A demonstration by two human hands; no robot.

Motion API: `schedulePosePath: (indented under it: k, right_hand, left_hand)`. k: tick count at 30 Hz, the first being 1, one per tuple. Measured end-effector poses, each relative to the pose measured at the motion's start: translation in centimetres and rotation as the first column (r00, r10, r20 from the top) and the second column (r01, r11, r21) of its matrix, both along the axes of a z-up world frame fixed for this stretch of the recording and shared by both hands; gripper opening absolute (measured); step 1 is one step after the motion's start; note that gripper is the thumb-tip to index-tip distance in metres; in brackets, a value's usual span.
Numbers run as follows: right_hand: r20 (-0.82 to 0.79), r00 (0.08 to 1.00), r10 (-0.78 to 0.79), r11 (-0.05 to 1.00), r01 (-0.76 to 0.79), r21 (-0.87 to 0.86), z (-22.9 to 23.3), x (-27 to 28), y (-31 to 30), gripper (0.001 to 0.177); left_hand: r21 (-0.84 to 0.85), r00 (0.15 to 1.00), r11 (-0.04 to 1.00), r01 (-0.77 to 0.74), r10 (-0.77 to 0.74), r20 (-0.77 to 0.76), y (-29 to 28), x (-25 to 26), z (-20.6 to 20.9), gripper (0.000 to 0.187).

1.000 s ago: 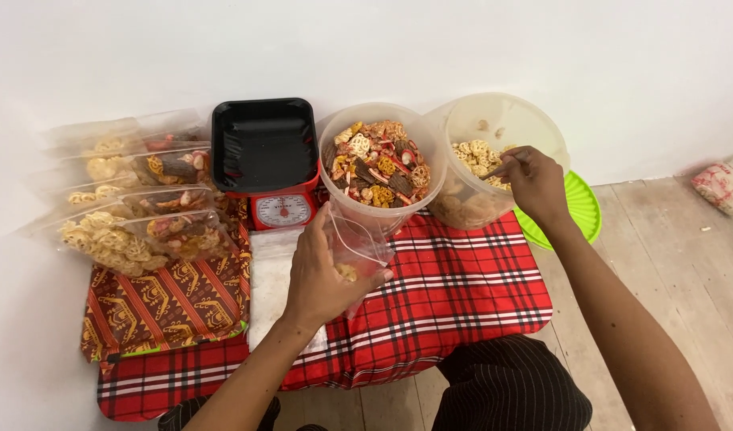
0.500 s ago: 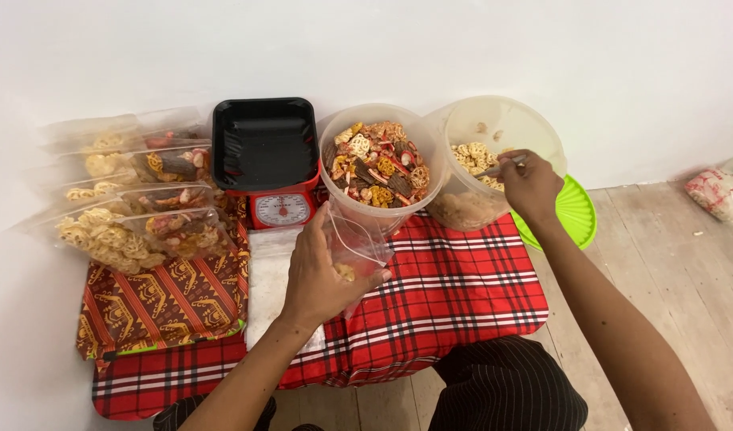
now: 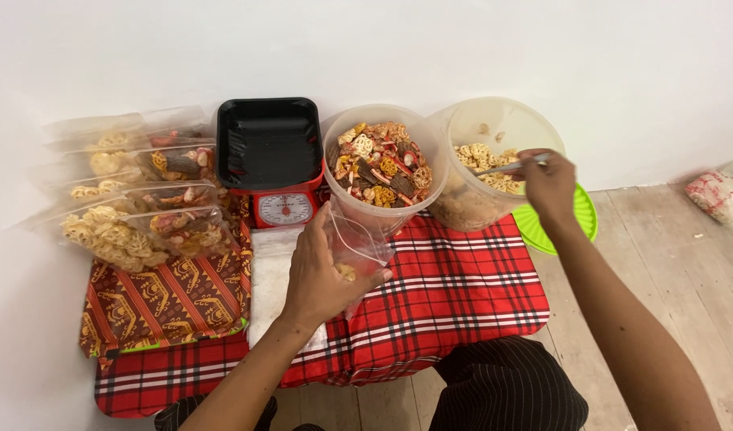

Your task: Scooping snack mix from large containers into small plastic bags using a spoon on a table.

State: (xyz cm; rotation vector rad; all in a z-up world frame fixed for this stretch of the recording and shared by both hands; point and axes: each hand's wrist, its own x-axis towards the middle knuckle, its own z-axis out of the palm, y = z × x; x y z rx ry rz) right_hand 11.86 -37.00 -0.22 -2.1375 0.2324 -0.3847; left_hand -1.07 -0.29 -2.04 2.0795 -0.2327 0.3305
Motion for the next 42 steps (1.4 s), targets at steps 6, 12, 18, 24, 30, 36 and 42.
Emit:
schedulePosePath:
  k: [6,12,18,24,30,36,42]
  right_hand:
    - [0.040,0.997,-0.070,0.983,0.062,0.173,2.3,-1.3,-2.0,0.019]
    - [0.016,0.989,-0.147,0.947,0.136,0.290,7.7,-3.4,-0.8,0.014]
    - [0.008,0.999,0.034,0.943,-0.035,0.332,9.8,-6.9,5.3,0.012]
    - [-0.030,0.979,0.200,0.974,-0.195,0.111,11.7,-10.5,13.1,0.015]
    - [0.117,0.764,0.634,0.717,-0.523,-0.461,10.0,-14.5,16.4,0.019]
    - [0.750,0.546,0.373,0.900,-0.016,-0.436,6.7,-11.6,9.8,0.006]
    - [0.677,0.725,0.124,0.848,0.277,-0.452,1.8,-4.7,4.5,0.017]
  left_hand:
    - [-0.016,1.000,1.000,-0.017,0.017,-0.010,0.3,0.1,0.5,0.130]
    - [0.093,0.996,0.996,0.012,-0.004,-0.092,-0.1,0.0,1.9,0.129]
    - [0.158,0.999,0.987,0.002,-0.007,0.035,0.0,0.0,1.0,0.119]
    - [0.187,0.998,0.982,-0.003,-0.009,0.064,-0.2,-0.8,1.1,0.119]
    - [0.135,0.996,0.990,0.041,-0.051,0.073,0.1,-1.5,1.0,0.113]
    - [0.040,0.995,0.999,-0.010,0.006,0.101,1.0,-2.5,2.6,0.113]
    - [-0.092,0.987,0.990,-0.108,0.118,0.113,1.2,-1.8,2.6,0.119]
